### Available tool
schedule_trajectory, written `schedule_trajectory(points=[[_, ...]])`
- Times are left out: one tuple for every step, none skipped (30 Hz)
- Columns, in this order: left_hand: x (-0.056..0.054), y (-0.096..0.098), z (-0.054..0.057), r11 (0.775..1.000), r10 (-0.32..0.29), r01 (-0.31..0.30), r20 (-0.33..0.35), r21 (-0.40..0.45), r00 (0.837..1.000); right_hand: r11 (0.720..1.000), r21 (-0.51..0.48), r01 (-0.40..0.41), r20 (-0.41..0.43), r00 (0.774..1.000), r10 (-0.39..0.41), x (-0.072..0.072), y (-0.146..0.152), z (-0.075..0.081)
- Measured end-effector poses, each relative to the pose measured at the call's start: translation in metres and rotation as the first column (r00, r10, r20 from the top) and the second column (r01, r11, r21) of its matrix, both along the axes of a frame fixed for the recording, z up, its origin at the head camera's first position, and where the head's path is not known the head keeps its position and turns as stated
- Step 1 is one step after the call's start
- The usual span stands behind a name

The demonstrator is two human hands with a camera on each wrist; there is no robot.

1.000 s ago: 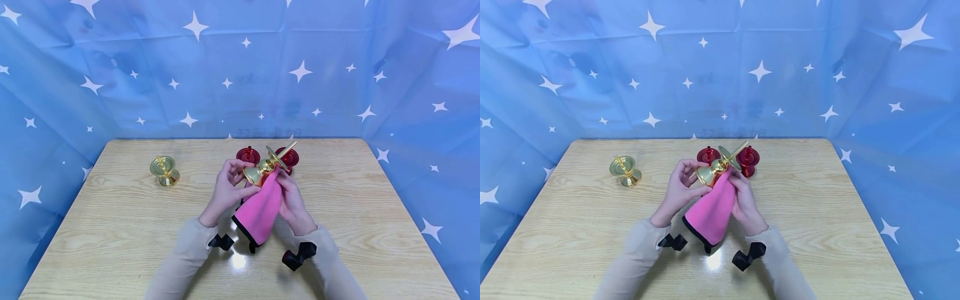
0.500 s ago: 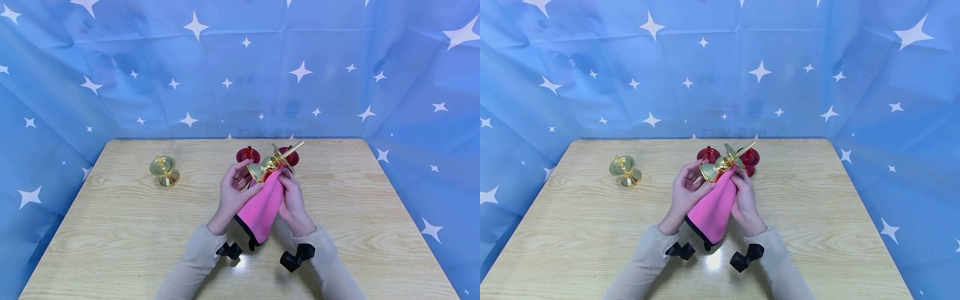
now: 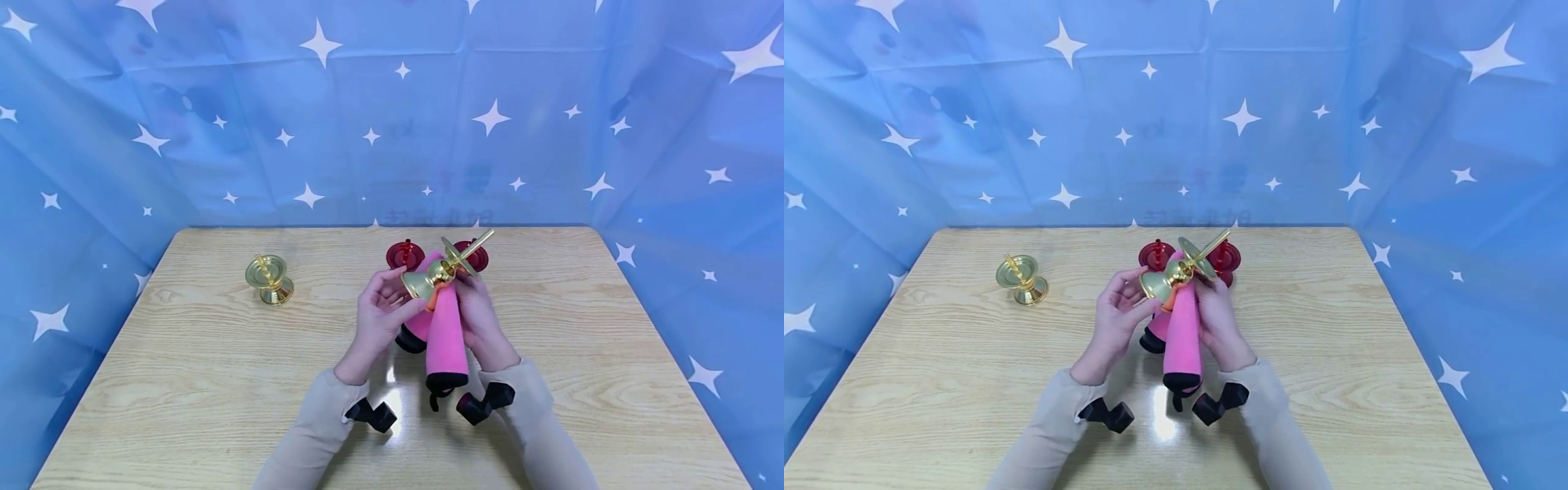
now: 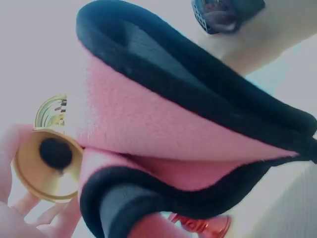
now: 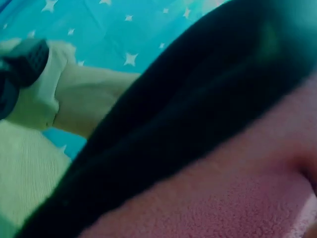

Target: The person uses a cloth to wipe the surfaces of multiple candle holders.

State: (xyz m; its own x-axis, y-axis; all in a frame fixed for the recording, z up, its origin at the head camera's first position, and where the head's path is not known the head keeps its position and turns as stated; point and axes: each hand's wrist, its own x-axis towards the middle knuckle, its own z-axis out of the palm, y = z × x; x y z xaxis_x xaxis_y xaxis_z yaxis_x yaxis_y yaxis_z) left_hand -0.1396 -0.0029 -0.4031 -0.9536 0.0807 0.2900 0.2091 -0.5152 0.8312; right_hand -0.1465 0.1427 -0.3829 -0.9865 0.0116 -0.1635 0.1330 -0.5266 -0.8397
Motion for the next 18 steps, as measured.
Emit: schedule_trajectory(points=[[0.0, 0.001, 0.0, 1.0, 0.011, -0.011, 0.005, 0.008, 1.0, 0.999, 0.05, 0.006, 0.002, 1.0, -0.006, 0.0, -0.001, -0.001], [0.0, 0.002, 0.0, 1.0, 0.024, -0.025, 0.013, 0.017, 1.0, 0.995, 0.098, 0.01, -0.001, 1.0, -0.01, 0.0, -0.002, -0.001], [0.0, 0.002, -0.001, 0.999, 0.041, -0.042, 0.019, 0.023, 0.999, 0.99, 0.141, 0.016, -0.008, 1.0, -0.015, 0.0, -0.002, -0.002], [0.0, 0.003, -0.001, 0.998, 0.059, -0.06, 0.023, 0.029, 0.998, 0.981, 0.193, 0.023, -0.017, 1.0, -0.02, 0.001, -0.004, -0.002], [-0.001, 0.003, -0.001, 0.996, 0.078, -0.079, 0.026, 0.037, 0.997, 0.968, 0.25, 0.031, -0.031, 0.999, -0.025, 0.002, -0.005, -0.003], [-0.001, 0.003, -0.002, 0.994, 0.097, -0.098, 0.022, 0.042, 0.995, 0.951, 0.307, 0.045, -0.051, 0.998, -0.031, 0.003, -0.006, -0.003], [-0.001, 0.003, -0.002, 0.992, 0.115, -0.115, 0.014, 0.046, 0.993, 0.928, 0.368, 0.058, -0.079, 0.996, -0.031, 0.005, -0.006, -0.002], [-0.002, 0.004, -0.003, 0.99, 0.133, -0.134, 0.008, 0.044, 0.991, 0.906, 0.417, 0.07, -0.104, 0.994, -0.029, 0.007, -0.007, -0.002], [-0.003, 0.003, -0.003, 0.988, 0.151, -0.151, -0.001, 0.042, 0.989, 0.882, 0.463, 0.087, -0.129, 0.991, -0.03, 0.009, -0.007, -0.001], [-0.003, 0.003, -0.003, 0.985, 0.168, -0.167, -0.014, 0.039, 0.986, 0.865, 0.491, 0.099, -0.154, 0.988, -0.026, 0.012, -0.007, 0.0], [-0.004, 0.003, -0.004, 0.982, 0.184, -0.184, -0.022, 0.035, 0.983, 0.857, 0.503, 0.108, -0.177, 0.984, -0.02, 0.014, -0.007, 0.001], [-0.005, 0.002, -0.004, 0.98, 0.198, -0.198, -0.024, 0.031, 0.98, 0.852, 0.511, 0.116, -0.206, 0.978, -0.009, 0.017, -0.007, 0.003], [-0.006, 0.002, -0.004, 0.978, 0.209, -0.208, -0.022, 0.026, 0.978, 0.852, 0.509, 0.123, -0.236, 0.972, 0.0, 0.02, -0.007, 0.005], [-0.006, 0.001, -0.004, 0.976, 0.217, -0.217, -0.014, 0.02, 0.976, 0.858, 0.496, 0.133, -0.269, 0.963, 0.007, 0.022, -0.007, 0.006], [-0.007, 0.001, -0.004, 0.975, 0.221, -0.221, -0.002, 0.015, 0.975, 0.859, 0.49, 0.145, -0.299, 0.954, 0.01, 0.024, -0.007, 0.008], [-0.007, 0.001, -0.005, 0.975, 0.222, -0.222, 0.01, 0.013, 0.975, 0.863, 0.481, 0.155, -0.331, 0.944, 0.014, 0.026, -0.007, 0.01], [-0.007, 0.001, -0.005, 0.976, 0.218, -0.219, 0.028, 0.013, 0.976, 0.863, 0.475, 0.171, -0.368, 0.93, 0.018, 0.028, -0.007, 0.013], [-0.007, 0.001, -0.005, 0.977, 0.214, -0.214, 0.041, 0.011, 0.976, 0.858, 0.476, 0.192, -0.408, 0.913, 0.022, 0.029, -0.008, 0.015]])
